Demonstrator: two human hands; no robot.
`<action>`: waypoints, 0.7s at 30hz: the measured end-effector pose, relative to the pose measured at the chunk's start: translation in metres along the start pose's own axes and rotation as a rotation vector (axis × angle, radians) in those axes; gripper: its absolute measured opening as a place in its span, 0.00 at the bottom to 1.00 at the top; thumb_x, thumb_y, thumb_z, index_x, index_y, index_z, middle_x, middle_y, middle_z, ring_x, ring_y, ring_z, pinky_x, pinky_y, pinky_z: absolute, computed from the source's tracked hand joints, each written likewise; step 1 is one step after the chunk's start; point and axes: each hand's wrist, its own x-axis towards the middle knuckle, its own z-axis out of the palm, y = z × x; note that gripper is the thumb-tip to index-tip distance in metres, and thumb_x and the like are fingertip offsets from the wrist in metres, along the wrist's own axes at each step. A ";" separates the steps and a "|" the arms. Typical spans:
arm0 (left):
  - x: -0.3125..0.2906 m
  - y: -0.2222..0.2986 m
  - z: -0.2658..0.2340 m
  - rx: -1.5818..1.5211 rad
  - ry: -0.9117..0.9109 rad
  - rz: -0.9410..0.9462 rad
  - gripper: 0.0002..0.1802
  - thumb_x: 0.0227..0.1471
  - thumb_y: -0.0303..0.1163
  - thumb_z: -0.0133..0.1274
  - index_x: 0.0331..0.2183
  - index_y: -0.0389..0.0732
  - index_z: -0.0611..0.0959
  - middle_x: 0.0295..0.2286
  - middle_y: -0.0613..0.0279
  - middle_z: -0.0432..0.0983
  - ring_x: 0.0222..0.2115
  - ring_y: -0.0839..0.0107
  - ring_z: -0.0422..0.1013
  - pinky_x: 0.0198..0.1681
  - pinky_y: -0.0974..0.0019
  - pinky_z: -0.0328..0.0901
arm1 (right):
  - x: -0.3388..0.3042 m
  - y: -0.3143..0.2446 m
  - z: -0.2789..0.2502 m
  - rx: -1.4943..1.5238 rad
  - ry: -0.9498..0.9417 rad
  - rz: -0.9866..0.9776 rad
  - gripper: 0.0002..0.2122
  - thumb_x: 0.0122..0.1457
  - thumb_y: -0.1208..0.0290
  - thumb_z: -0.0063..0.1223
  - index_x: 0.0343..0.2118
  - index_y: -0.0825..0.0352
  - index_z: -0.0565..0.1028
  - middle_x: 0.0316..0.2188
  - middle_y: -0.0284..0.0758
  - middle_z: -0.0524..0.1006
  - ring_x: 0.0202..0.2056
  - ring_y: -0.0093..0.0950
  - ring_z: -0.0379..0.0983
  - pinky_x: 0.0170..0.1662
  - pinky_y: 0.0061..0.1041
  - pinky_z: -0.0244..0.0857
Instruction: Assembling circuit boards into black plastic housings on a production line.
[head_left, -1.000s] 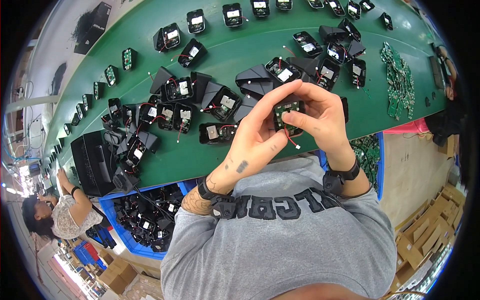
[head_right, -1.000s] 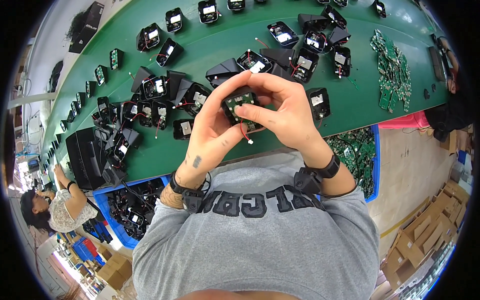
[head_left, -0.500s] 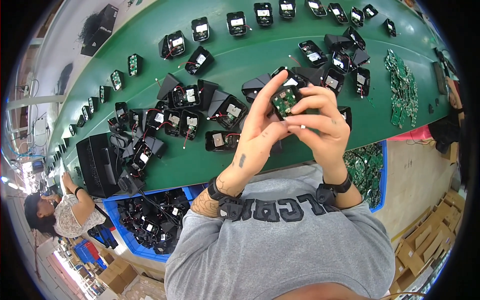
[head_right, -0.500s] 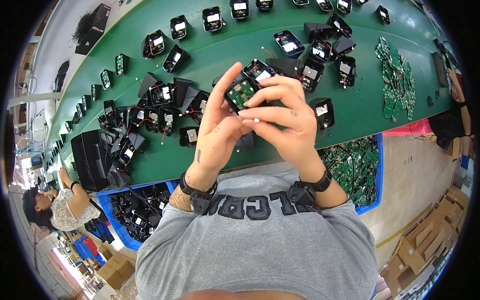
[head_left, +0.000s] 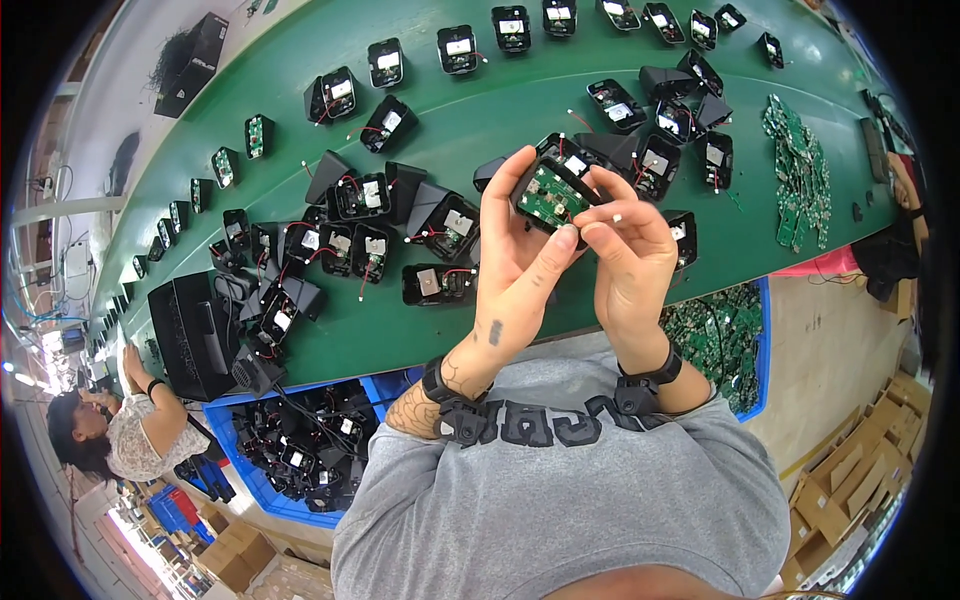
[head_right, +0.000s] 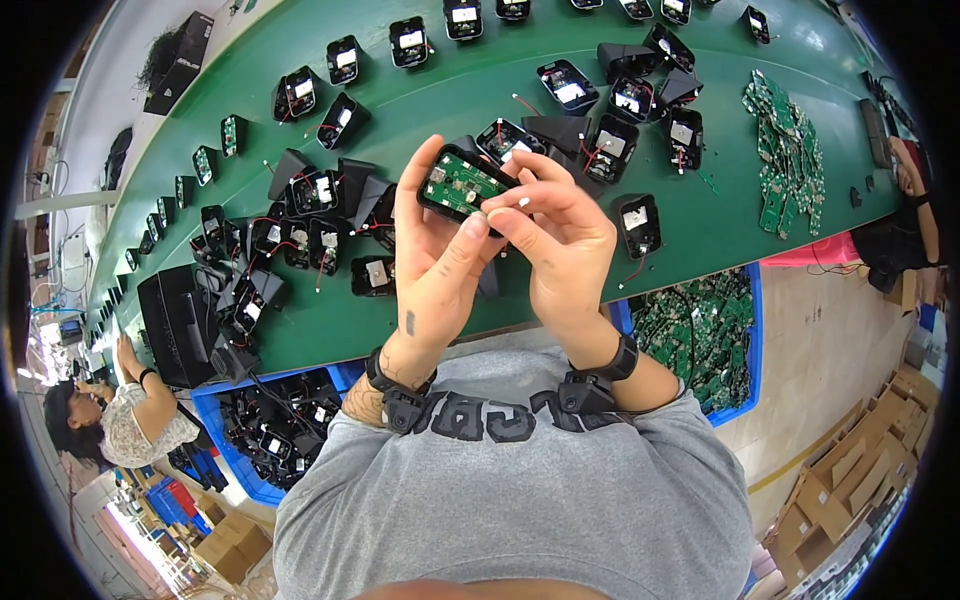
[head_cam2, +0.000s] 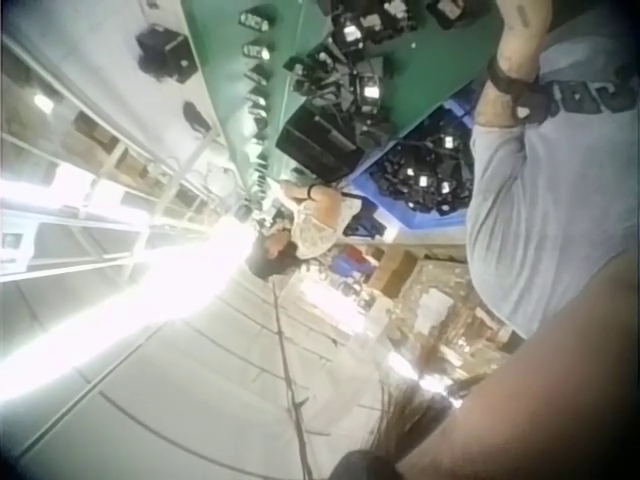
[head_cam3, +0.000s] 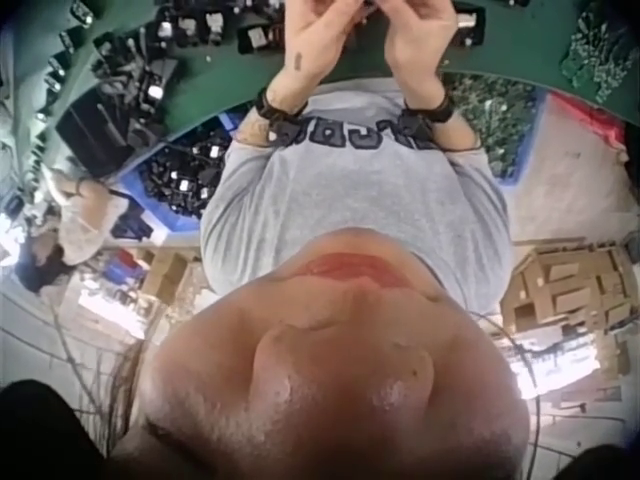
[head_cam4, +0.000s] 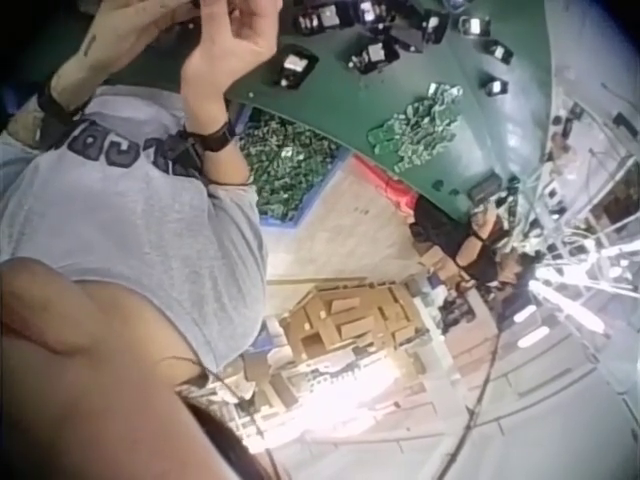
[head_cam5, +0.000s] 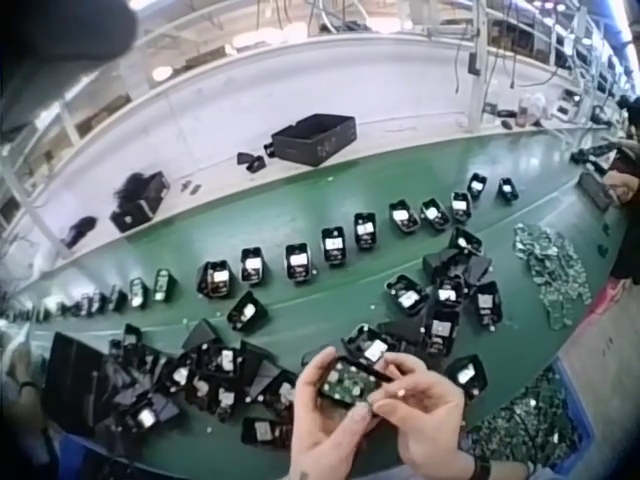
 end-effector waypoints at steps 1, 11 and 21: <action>0.001 -0.001 0.000 -0.001 -0.001 0.000 0.36 0.56 0.23 0.49 0.61 0.45 0.51 0.52 0.54 0.61 0.52 0.64 0.63 0.53 0.58 0.64 | 0.001 0.000 -0.001 -0.002 0.000 -0.001 0.09 0.52 0.82 0.57 0.37 0.70 0.77 0.32 0.40 0.78 0.52 0.36 0.66 0.54 0.37 0.60; 0.000 0.013 -0.009 0.305 0.020 -0.062 0.32 0.49 0.21 0.57 0.52 0.39 0.60 0.44 0.53 0.67 0.36 0.72 0.73 0.32 0.76 0.70 | 0.018 -0.005 -0.023 -0.357 -0.143 -0.231 0.04 0.52 0.81 0.55 0.31 0.69 0.79 0.29 0.33 0.79 0.47 0.33 0.67 0.56 0.41 0.55; -0.001 0.015 -0.010 0.230 0.115 -0.081 0.23 0.49 0.15 0.49 0.45 0.38 0.62 0.40 0.53 0.71 0.32 0.72 0.76 0.33 0.72 0.74 | 0.026 -0.034 -0.010 -0.948 -0.415 -0.350 0.05 0.40 0.76 0.56 0.22 0.65 0.72 0.39 0.36 0.68 0.53 0.43 0.62 0.54 0.42 0.55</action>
